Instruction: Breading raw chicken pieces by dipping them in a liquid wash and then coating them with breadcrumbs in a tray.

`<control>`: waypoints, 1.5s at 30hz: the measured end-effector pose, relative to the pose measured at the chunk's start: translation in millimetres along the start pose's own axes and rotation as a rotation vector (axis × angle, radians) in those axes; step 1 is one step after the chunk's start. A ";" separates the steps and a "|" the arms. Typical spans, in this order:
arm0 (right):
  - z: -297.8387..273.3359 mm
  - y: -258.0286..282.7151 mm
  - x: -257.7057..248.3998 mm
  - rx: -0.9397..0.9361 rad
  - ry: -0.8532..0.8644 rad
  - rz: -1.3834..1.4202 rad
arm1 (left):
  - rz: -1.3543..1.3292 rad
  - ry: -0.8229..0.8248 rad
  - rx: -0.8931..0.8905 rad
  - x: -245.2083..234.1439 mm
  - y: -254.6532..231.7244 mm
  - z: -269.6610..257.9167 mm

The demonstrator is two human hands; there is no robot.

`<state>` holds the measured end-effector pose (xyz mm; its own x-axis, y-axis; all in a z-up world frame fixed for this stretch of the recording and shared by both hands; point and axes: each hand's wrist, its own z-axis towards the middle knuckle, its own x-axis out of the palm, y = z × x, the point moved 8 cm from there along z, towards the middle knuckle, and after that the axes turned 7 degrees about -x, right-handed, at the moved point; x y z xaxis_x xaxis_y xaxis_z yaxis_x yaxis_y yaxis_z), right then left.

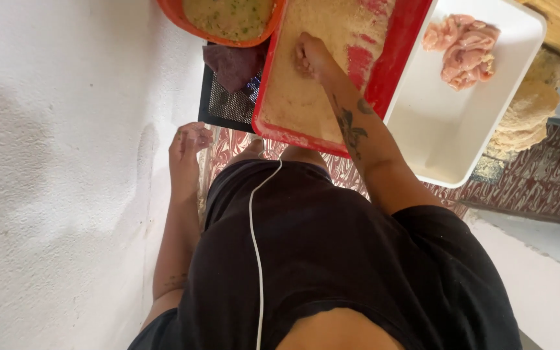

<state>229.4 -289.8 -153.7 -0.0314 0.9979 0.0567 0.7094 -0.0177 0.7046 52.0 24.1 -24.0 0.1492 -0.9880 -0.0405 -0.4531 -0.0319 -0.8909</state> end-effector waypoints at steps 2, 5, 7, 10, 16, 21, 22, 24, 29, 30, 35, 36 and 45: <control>-7.1 32.8 13.2 -0.158 0.207 0.153 | -0.002 0.017 -0.046 2.6 5.8 -4.0; 17.6 21.6 2.0 -0.079 -0.016 0.058 | -0.029 -0.021 -0.039 3.4 5.2 0.4; 22.0 28.2 4.8 -0.059 0.082 0.126 | -0.016 -0.003 -0.047 4.2 4.7 -5.7; 43.3 19.2 1.0 -0.017 0.046 0.194 | -0.014 -0.022 -0.057 4.7 9.3 -3.2; 38.2 10.7 -22.9 -0.027 0.000 0.261 | -0.023 -0.045 -0.092 3.2 6.4 -6.5; 12.4 23.1 -47.7 -0.212 -0.119 0.096 | -0.032 -0.013 -0.049 0.9 5.6 -1.5; 4.0 34.8 -69.2 -0.450 -0.304 -0.065 | -0.043 -0.032 -0.029 -1.7 4.5 -0.6; -5.7 37.5 -89.6 -0.691 -0.495 -0.225 | -0.051 -0.042 -0.005 -3.0 0.0 2.6; -7.1 14.0 -62.1 -0.297 -0.394 -0.772 | -0.087 -0.010 0.014 1.6 -16.8 4.9; 3.1 6.0 -69.1 -0.292 -0.394 -0.772 | -0.085 -0.009 0.009 1.1 -16.0 5.6; 25.6 1.1 -86.4 -0.202 -0.364 -0.536 | -0.112 0.019 0.087 2.4 -21.4 10.1; 17.0 9.5 -82.3 -0.204 -0.366 -0.536 | -0.114 0.022 0.089 0.8 -20.2 11.5; 15.3 17.6 -64.0 -0.361 -0.117 -0.733 | -0.161 0.028 0.083 -2.9 -8.9 15.1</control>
<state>254.6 -353.1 -155.7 -0.3105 0.7634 -0.5663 0.2665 0.6418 0.7191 68.9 29.6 -22.8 0.1889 -0.9750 0.1173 -0.3508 -0.1785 -0.9193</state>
